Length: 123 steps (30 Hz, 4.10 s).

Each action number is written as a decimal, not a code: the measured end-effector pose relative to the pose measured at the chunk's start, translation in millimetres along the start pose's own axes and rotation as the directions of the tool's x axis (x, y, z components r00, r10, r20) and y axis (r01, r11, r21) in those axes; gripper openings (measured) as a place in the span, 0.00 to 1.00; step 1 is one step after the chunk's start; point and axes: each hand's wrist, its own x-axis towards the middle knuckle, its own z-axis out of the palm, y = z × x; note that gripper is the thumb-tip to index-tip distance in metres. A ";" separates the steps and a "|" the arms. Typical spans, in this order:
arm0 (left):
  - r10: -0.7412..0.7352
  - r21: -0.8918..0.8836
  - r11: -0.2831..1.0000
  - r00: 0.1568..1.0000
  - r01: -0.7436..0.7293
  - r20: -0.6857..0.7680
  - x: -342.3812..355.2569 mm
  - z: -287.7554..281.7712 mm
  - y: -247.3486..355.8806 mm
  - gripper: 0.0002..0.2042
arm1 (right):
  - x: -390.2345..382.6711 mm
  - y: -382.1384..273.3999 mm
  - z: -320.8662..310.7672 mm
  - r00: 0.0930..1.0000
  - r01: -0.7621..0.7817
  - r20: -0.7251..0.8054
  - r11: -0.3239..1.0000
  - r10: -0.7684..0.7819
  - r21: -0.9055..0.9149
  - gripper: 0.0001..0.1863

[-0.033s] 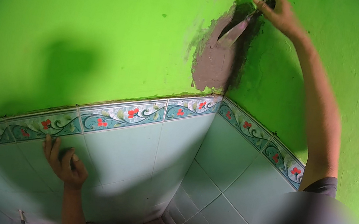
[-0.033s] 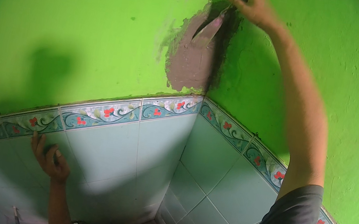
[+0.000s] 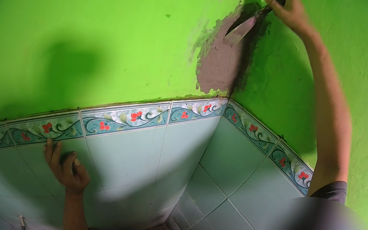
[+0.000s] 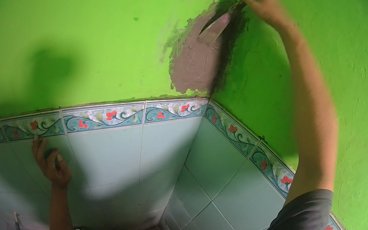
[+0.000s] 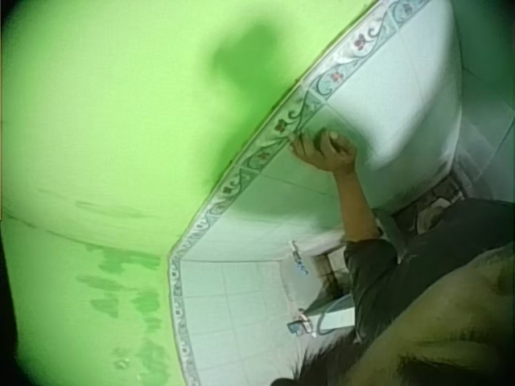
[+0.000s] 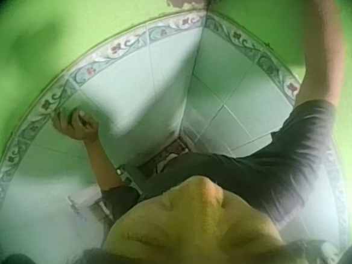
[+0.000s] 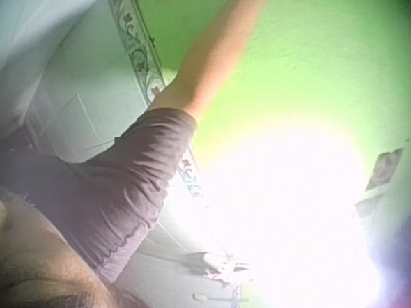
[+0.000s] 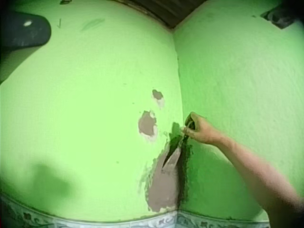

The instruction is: The person applies plaster to a green wall using a putty knife. They scoop plaster from a bucket and smooth it over damaged areas in a corner of the room.

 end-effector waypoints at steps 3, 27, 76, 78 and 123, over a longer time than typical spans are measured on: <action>0.019 0.017 1.000 1.000 -0.019 -0.005 5.3 -7.1 -0.1 0.08 | 10.9 -24.2 -43.3 0.985 -0.172 -0.055 0.964 0.164 -0.203 0.21; 0.019 0.011 1.000 1.000 -0.019 0.006 2.4 -1.3 1.0 0.07 | 32.8 -12.7 -45.4 0.941 -0.338 -0.069 0.922 0.331 -0.187 0.20; 0.018 0.002 1.000 1.000 -0.018 0.004 0.6 -0.6 -0.4 0.08 | 30.2 -29.2 -14.3 0.998 -0.064 -0.027 0.982 0.060 -0.180 0.19; 0.016 -0.017 1.000 1.000 -0.016 -0.005 1.1 3.0 1.9 0.08 | 39.9 -33.3 -49.9 0.986 -0.151 -0.109 0.961 0.128 -0.234 0.18; 0.024 -0.079 0.997 0.999 -0.022 0.022 -0.6 -3.1 -3.0 0.06 | -163.4 -208.3 -15.4 0.968 0.176 -0.133 0.954 -0.212 -0.242 0.12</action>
